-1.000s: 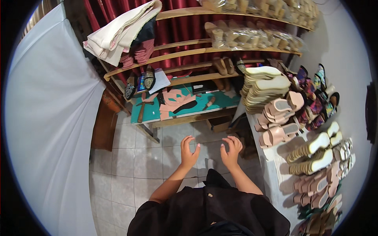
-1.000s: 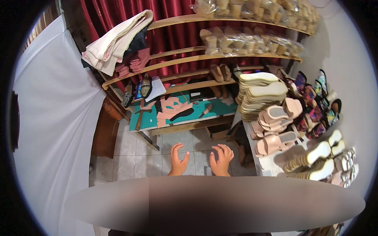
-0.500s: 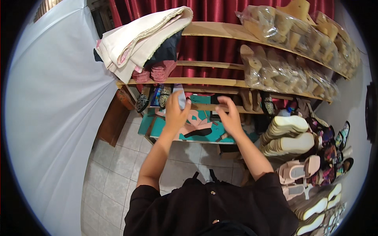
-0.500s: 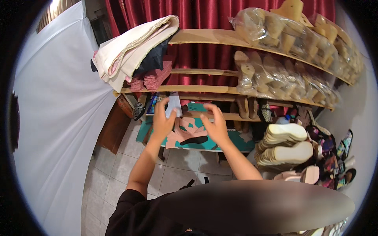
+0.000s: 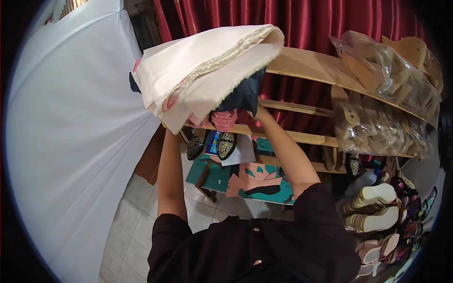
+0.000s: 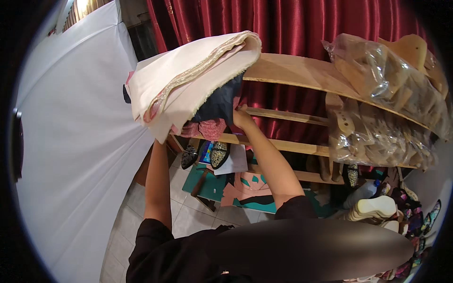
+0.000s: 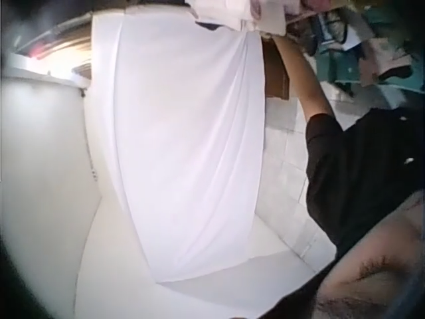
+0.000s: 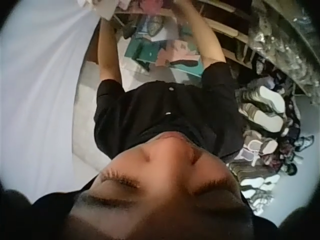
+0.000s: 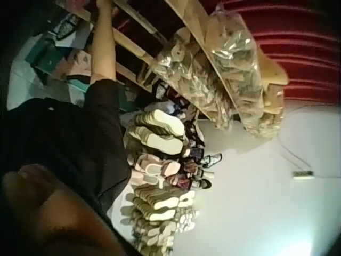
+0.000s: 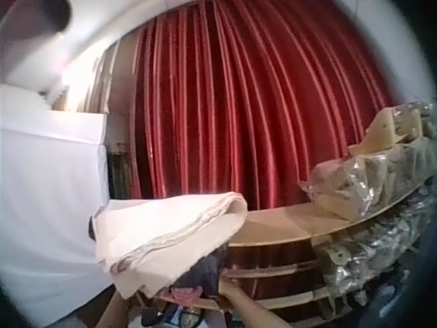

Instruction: Inspecting and sorting various shoe soles and components on a work table.

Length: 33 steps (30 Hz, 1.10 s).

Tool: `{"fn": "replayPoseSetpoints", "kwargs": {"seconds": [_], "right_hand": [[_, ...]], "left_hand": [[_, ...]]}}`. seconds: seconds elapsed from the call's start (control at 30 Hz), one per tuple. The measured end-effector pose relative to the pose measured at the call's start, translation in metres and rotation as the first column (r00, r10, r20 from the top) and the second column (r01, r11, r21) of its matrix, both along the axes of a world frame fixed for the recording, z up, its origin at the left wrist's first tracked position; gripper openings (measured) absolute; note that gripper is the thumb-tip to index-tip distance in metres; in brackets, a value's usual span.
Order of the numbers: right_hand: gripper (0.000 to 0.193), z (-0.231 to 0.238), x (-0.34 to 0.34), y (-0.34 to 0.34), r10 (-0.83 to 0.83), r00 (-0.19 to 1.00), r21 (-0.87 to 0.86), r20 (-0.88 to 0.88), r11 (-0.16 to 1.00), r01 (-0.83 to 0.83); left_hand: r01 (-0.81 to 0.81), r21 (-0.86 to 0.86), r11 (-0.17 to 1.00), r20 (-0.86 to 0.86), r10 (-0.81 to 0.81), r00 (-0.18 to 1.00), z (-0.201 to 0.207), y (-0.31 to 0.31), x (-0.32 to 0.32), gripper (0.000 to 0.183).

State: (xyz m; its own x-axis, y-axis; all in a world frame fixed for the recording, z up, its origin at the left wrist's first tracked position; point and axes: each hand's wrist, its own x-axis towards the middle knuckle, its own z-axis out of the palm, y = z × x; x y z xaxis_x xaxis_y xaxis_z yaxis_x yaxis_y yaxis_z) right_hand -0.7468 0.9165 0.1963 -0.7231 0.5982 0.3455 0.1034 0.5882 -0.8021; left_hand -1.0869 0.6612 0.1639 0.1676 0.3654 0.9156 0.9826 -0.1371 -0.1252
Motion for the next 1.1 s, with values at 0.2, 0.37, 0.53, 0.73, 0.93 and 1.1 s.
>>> {"fn": "replayPoseSetpoints", "kwargs": {"seconds": [0.2, 0.37, 0.53, 0.73, 0.93, 1.1], "right_hand": [[0.090, -0.012, 0.008, 0.022, -0.094, 0.996, -0.197, 0.009, 0.976, 0.094], [0.092, -0.002, 0.025, 0.014, -0.057, 0.998, -0.342, -0.004, 0.938, 0.052], [0.095, -0.001, 0.030, -0.024, -0.058, 0.998, -0.491, -0.017, 0.870, 0.042], [0.099, 0.029, 0.054, -0.051, -0.056, 0.996, -0.629, -0.074, 0.777, -0.003], [0.102, 0.053, 0.099, -0.108, -0.064, 0.992, -0.731, -0.112, 0.681, -0.038], [0.106, 0.041, 0.147, -0.158, -0.237, 0.926, -0.569, -0.295, 0.822, 0.030]], "left_hand": [[0.201, -0.056, 0.978, 0.281, -0.178, 0.943, -0.023, 0.081, 0.010, 0.040], [0.252, -0.074, 0.965, 0.490, -0.185, 0.852, 0.008, 0.089, 0.024, 0.041], [0.335, -0.091, 0.938, 0.680, -0.187, 0.709, 0.011, 0.091, 0.075, 0.043], [0.416, -0.080, 0.906, 0.837, -0.165, 0.521, 0.045, 0.078, 0.139, 0.045], [0.488, -0.053, 0.871, 0.950, -0.107, 0.294, 0.065, 0.045, 0.221, 0.047], [0.812, -0.004, 0.583, 0.981, 0.158, -0.109, 0.060, 0.008, 0.264, 0.060]]}}
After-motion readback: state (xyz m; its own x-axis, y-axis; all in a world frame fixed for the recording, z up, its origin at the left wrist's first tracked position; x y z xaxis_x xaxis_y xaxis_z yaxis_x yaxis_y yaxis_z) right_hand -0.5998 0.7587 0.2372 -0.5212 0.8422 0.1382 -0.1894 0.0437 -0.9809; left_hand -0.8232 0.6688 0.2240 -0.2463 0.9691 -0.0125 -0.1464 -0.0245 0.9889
